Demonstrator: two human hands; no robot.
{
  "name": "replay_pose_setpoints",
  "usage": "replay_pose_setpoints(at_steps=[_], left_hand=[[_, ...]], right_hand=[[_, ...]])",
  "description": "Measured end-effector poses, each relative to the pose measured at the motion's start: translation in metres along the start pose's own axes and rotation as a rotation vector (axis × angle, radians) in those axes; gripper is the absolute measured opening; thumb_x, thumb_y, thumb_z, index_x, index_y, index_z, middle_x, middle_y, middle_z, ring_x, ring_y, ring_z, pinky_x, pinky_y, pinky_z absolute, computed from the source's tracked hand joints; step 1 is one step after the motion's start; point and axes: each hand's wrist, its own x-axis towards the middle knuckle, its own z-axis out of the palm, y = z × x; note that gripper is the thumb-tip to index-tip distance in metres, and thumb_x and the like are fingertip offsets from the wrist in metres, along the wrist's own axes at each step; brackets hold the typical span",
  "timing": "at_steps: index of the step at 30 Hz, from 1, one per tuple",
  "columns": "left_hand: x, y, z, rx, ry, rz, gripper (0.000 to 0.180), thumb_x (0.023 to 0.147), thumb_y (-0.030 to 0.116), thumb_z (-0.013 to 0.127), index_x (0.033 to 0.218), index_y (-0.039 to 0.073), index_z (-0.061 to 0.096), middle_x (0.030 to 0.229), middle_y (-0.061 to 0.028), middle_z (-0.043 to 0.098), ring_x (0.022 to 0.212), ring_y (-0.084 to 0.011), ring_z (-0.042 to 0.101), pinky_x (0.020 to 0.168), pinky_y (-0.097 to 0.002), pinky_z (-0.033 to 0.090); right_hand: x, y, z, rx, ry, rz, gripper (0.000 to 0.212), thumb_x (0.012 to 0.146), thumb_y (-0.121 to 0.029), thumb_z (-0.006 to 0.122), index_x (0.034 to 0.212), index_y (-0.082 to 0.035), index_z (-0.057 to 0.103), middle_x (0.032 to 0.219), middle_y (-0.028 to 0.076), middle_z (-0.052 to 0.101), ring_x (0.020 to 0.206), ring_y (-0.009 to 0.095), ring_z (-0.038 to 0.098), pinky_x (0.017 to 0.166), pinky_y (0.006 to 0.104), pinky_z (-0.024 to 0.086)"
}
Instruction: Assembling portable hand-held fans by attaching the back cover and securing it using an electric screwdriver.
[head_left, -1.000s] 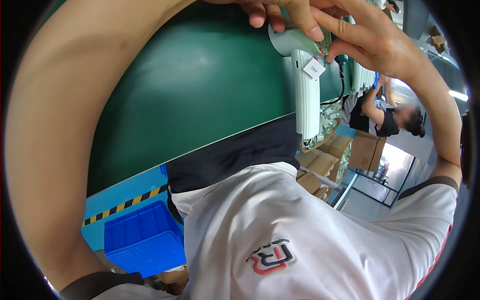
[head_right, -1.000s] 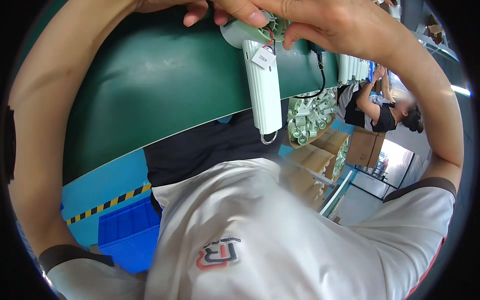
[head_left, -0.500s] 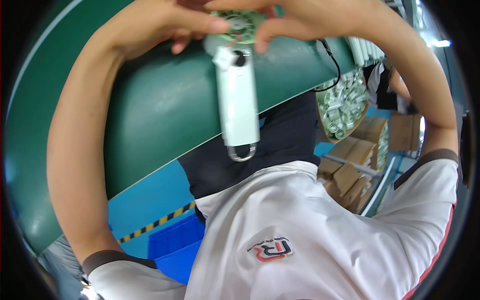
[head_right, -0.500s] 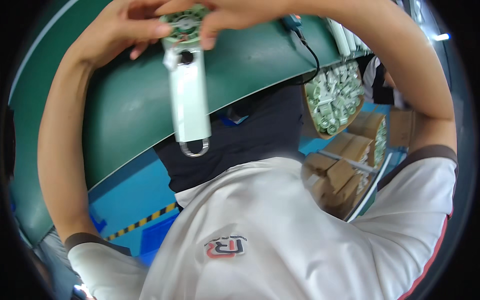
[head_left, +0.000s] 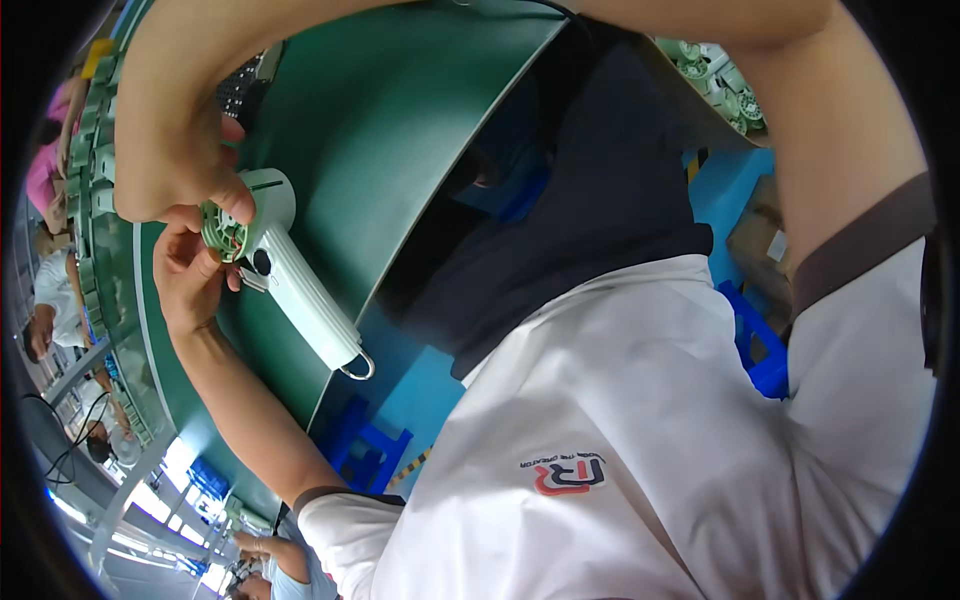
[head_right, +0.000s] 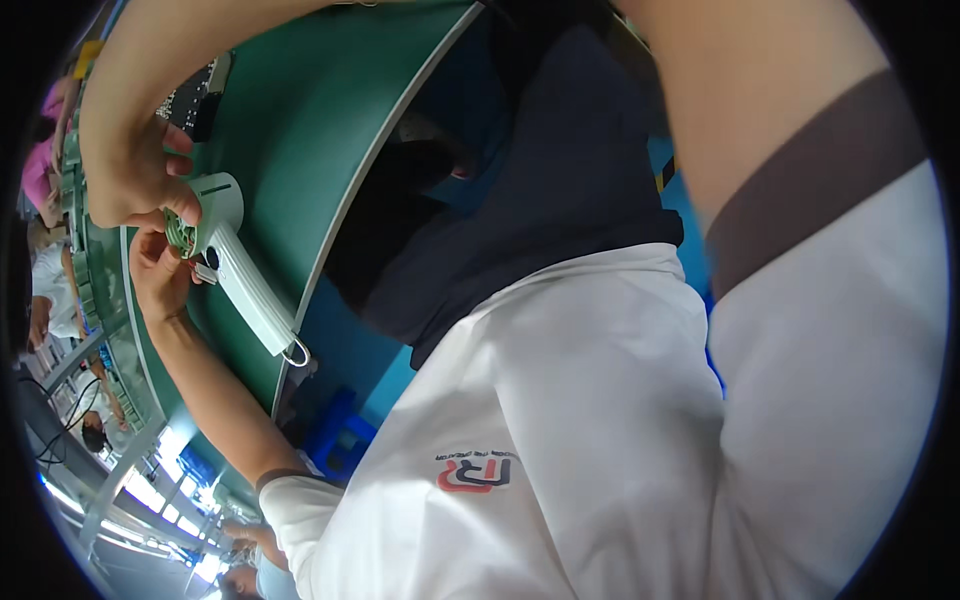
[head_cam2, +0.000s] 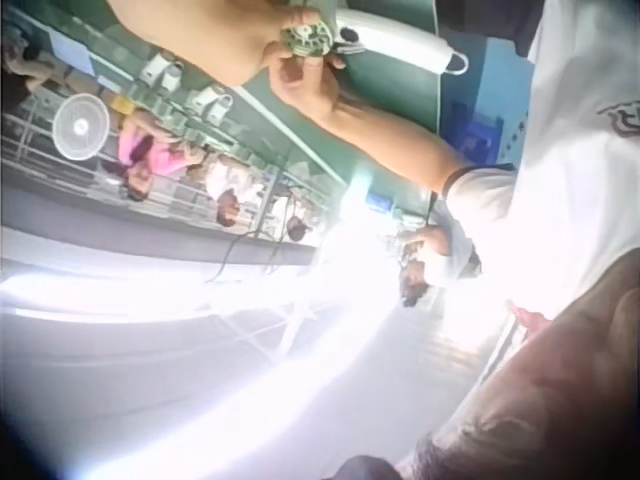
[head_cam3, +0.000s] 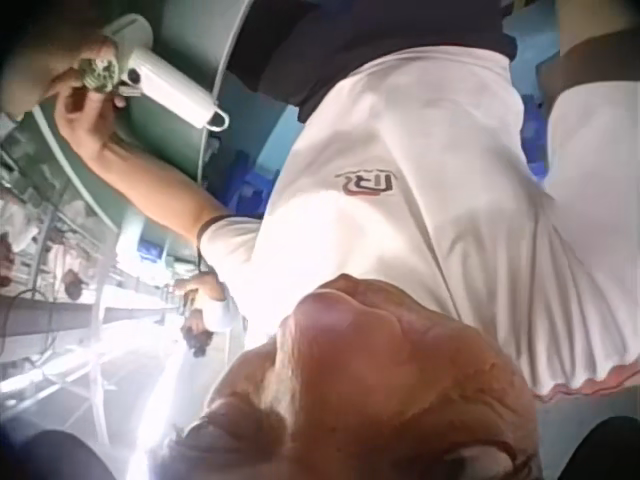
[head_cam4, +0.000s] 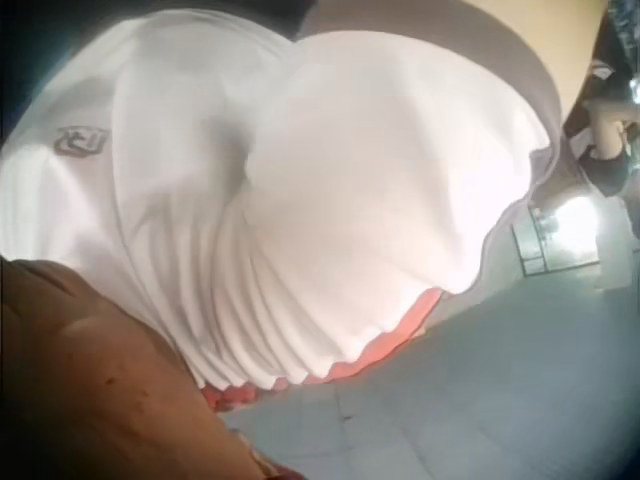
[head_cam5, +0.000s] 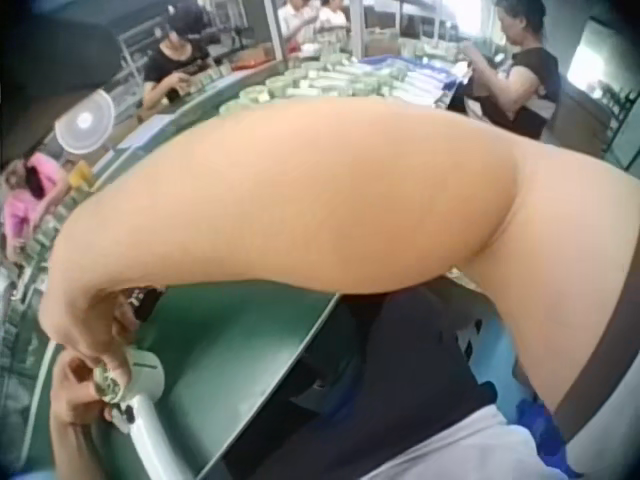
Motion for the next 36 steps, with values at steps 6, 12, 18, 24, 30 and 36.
replay_pose_setpoints(at_steps=[6,12,18,24,30,36], left_hand=[[0.075,0.051,0.078,0.043,-0.114,0.230,0.060,0.074,0.032,0.095,0.114,0.000,0.063,0.097,-0.0082,0.070,0.069,-0.0136,0.067,0.046,-0.0216,0.050],[0.078,0.064,0.100,-0.002,-0.235,0.391,0.055,0.065,0.011,0.098,0.106,0.000,0.063,0.115,-0.0116,0.069,0.104,-0.0206,0.067,0.091,-0.0349,0.052],[0.100,0.065,0.102,0.023,-0.385,0.400,0.056,0.057,0.002,0.100,0.101,0.001,0.067,0.103,-0.0073,0.070,0.100,-0.0164,0.066,0.088,-0.0325,0.053],[0.098,0.060,0.100,0.052,-0.345,0.435,0.053,0.057,0.003,0.100,0.099,0.001,0.069,0.101,-0.0023,0.066,0.091,-0.0114,0.058,0.079,-0.0280,0.048],[0.096,0.073,0.108,0.143,-0.333,0.472,0.061,0.059,0.006,0.099,0.113,-0.001,0.072,0.115,-0.0038,0.063,0.090,-0.0114,0.058,0.076,-0.0271,0.048],[0.099,0.079,0.114,0.085,-0.411,0.560,0.071,0.062,0.006,0.098,0.128,-0.001,0.070,0.118,-0.0059,0.066,0.107,-0.0139,0.065,0.090,-0.0266,0.052]], right_hand=[[-0.069,0.039,-0.040,-0.207,0.009,0.111,0.045,0.082,-0.014,0.079,0.126,-0.010,0.069,0.087,0.018,0.070,0.079,0.036,0.068,0.071,0.0453,0.054],[-0.030,0.032,-0.051,-0.450,-0.150,-0.105,0.052,0.085,-0.010,0.075,0.137,-0.014,0.067,0.091,0.017,0.071,0.083,0.035,0.069,0.073,0.0455,0.054],[-0.054,-0.003,-0.059,-0.512,-0.291,0.116,0.052,0.085,-0.008,0.068,0.137,-0.009,0.062,0.124,0.016,0.064,0.107,0.032,0.067,0.088,0.0424,0.055],[-0.040,0.000,-0.058,-0.404,-0.256,0.206,0.052,0.085,-0.011,0.070,0.136,-0.012,0.064,0.109,0.016,0.064,0.097,0.032,0.067,0.082,0.0439,0.054],[-0.048,0.022,-0.051,-0.253,-0.106,0.171,0.048,0.082,-0.014,0.079,0.129,-0.016,0.072,0.082,0.015,0.069,0.079,0.033,0.068,0.069,0.0472,0.051],[-0.128,0.106,-0.072,-0.844,0.579,-0.132,0.032,0.093,-0.021,0.072,0.118,-0.002,0.070,0.089,0.016,0.060,0.069,0.031,0.063,0.062,0.0447,0.053]])
